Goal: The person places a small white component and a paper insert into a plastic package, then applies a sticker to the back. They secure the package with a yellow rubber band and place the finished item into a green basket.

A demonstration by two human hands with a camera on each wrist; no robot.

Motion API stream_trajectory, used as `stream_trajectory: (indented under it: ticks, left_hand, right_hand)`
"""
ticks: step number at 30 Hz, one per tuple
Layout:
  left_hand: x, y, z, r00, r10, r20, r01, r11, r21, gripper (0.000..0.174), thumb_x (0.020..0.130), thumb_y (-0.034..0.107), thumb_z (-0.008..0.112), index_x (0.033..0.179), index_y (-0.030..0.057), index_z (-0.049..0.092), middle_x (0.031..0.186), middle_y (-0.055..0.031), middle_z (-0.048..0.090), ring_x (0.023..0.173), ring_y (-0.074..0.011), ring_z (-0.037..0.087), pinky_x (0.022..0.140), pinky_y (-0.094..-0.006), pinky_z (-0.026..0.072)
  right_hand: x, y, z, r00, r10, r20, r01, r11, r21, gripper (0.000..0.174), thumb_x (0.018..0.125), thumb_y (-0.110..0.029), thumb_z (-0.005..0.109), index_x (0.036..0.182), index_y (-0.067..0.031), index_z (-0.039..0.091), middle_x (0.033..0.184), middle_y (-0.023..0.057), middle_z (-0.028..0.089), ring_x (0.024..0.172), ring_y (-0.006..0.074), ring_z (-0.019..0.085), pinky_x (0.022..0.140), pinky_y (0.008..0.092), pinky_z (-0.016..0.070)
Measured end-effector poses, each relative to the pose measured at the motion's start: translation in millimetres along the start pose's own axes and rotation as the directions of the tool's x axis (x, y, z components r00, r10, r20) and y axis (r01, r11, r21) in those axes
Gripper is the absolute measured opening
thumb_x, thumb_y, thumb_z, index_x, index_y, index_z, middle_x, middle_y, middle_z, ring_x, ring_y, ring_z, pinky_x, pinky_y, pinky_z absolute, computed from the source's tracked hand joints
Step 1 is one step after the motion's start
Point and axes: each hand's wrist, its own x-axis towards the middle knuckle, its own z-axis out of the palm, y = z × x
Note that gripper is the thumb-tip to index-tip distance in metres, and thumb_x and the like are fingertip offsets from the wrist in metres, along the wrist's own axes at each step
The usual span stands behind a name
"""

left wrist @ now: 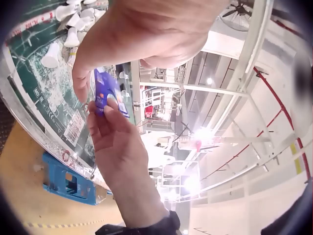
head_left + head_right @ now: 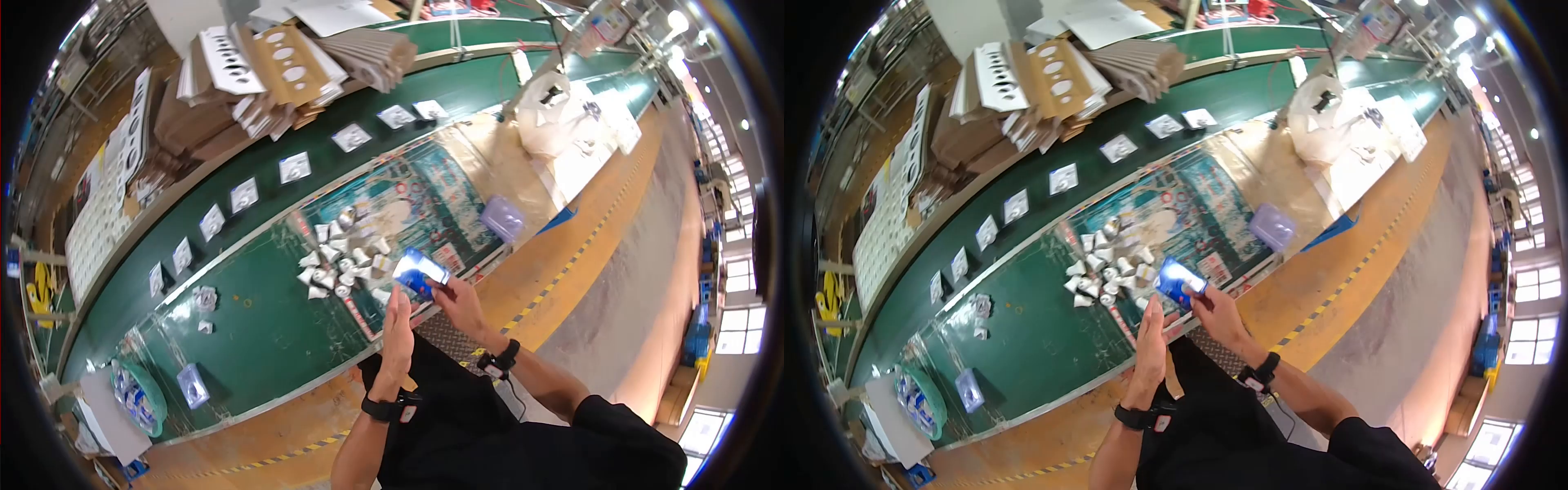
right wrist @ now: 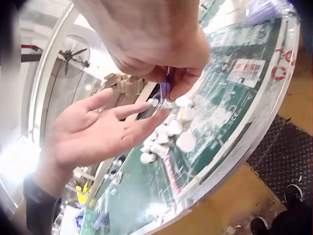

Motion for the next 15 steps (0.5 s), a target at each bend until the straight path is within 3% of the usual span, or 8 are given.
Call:
stream_trajectory:
  ticks: [2, 4, 7, 8, 10, 12, 14, 15]
  left_hand:
    - [3.4, 1.7, 9.2, 0.999, -0.034, 0.022, 0.033, 0.999, 0.040, 0.067, 0.110, 0.045, 0.045, 0.155, -0.0038, 0.035, 0.149, -0.0154, 0.049, 0.124, -0.0240, 0.059, 0.098, -0.0373, 0.0510]
    - [-0.1, -6.1, 4.1, 0.995, -0.088, 0.046, 0.087, 0.996, 0.010, 0.064, 0.110, 0.044, 0.045, 0.152, -0.0043, 0.039, 0.149, -0.0163, 0.049, 0.119, -0.0247, 0.062, 0.095, -0.0368, 0.0527]
    - [-14.9, -19.9, -26.1, 0.996, -0.088, -0.029, 0.088, 0.996, 0.010, 0.055, 0.110, 0.040, 0.048, 0.144, -0.0036, 0.051, 0.142, -0.0152, 0.057, 0.110, -0.0241, 0.067, 0.092, -0.0359, 0.0549]
    - [-25.9, -13.9, -39.5, 0.992, -0.101, -0.074, 0.104, 0.994, 0.039, 0.054, 0.110, 0.039, 0.048, 0.144, -0.0032, 0.051, 0.141, -0.0145, 0.058, 0.110, -0.0233, 0.067, 0.091, -0.0357, 0.0549]
    - [-46.7, -5.2, -64.2, 0.975, -0.120, -0.186, 0.129, 0.991, 0.037, 0.049, 0.110, 0.035, 0.049, 0.141, -0.0025, 0.055, 0.137, -0.0126, 0.061, 0.107, -0.0215, 0.068, 0.090, -0.0347, 0.0551]
    - [-80.3, 13.0, -104.4, 0.932, -0.048, -0.360, 0.060, 0.998, 0.022, 0.046, 0.110, 0.034, 0.050, 0.139, -0.0020, 0.057, 0.134, -0.0124, 0.063, 0.105, -0.0215, 0.069, 0.091, -0.0344, 0.0551]
    - [-103.4, 20.4, -138.8, 0.875, 0.033, -0.483, -0.025, 0.999, 0.022, 0.043, 0.109, 0.032, 0.053, 0.135, -0.0014, 0.060, 0.128, -0.0125, 0.066, 0.103, -0.0209, 0.070, 0.088, -0.0332, 0.0561]
    - [-115.0, 22.8, -154.3, 0.844, 0.065, -0.532, -0.050, 0.998, 0.042, 0.042, 0.109, 0.031, 0.053, 0.135, -0.0013, 0.061, 0.128, -0.0128, 0.066, 0.103, -0.0206, 0.070, 0.087, -0.0328, 0.0563]
  right_hand:
    - [36.0, 15.5, -20.7, 0.998, -0.034, -0.053, 0.039, 0.995, 0.087, 0.023, 0.097, -0.005, 0.063, 0.118, 0.0024, 0.068, 0.093, 0.0003, 0.067, 0.083, 0.0092, 0.062, 0.072, 0.0274, 0.0510]
    - [72.2, 38.9, -37.5, 0.995, -0.085, -0.052, 0.095, 0.971, 0.220, 0.026, 0.097, -0.008, 0.063, 0.120, 0.0029, 0.068, 0.086, -0.0013, 0.065, 0.075, 0.0075, 0.058, 0.066, 0.0261, 0.0480]
    - [111.5, 105.3, -65.1, 1.000, -0.017, 0.011, 0.017, 1.000, -0.002, 0.030, 0.095, -0.021, 0.067, 0.118, -0.0013, 0.069, 0.085, 0.0009, 0.066, 0.071, 0.0092, 0.059, 0.061, 0.0267, 0.0507]
    - [108.3, 101.1, -66.2, 0.997, 0.068, -0.023, -0.068, 0.998, -0.013, 0.029, 0.095, -0.020, 0.068, 0.118, -0.0030, 0.069, 0.082, 0.0015, 0.065, 0.067, 0.0106, 0.058, 0.051, 0.0266, 0.0478]
    - [93.5, 77.8, -60.2, 0.971, 0.053, -0.234, -0.089, 0.986, -0.143, 0.026, 0.098, -0.016, 0.065, 0.118, 0.0002, 0.066, 0.083, 0.0021, 0.065, 0.073, 0.0107, 0.062, 0.056, 0.0241, 0.0498]
    - [80.9, 66.9, -67.4, 0.997, 0.061, -0.052, -0.071, 0.971, -0.227, 0.021, 0.098, -0.013, 0.065, 0.114, 0.0005, 0.068, 0.084, 0.0032, 0.067, 0.071, 0.0121, 0.064, 0.052, 0.0238, 0.0492]
    - [85.8, 101.4, -66.7, 0.986, -0.165, 0.022, 0.163, 0.926, -0.341, 0.018, 0.098, -0.011, 0.065, 0.110, 0.0014, 0.069, 0.083, 0.0038, 0.068, 0.069, 0.0126, 0.065, 0.057, 0.0266, 0.0523]
    - [82.7, 97.3, -52.1, 0.980, -0.185, 0.075, 0.200, 0.924, -0.327, 0.018, 0.097, -0.010, 0.065, 0.110, 0.0017, 0.069, 0.083, 0.0046, 0.068, 0.069, 0.0125, 0.065, 0.060, 0.0271, 0.0527]
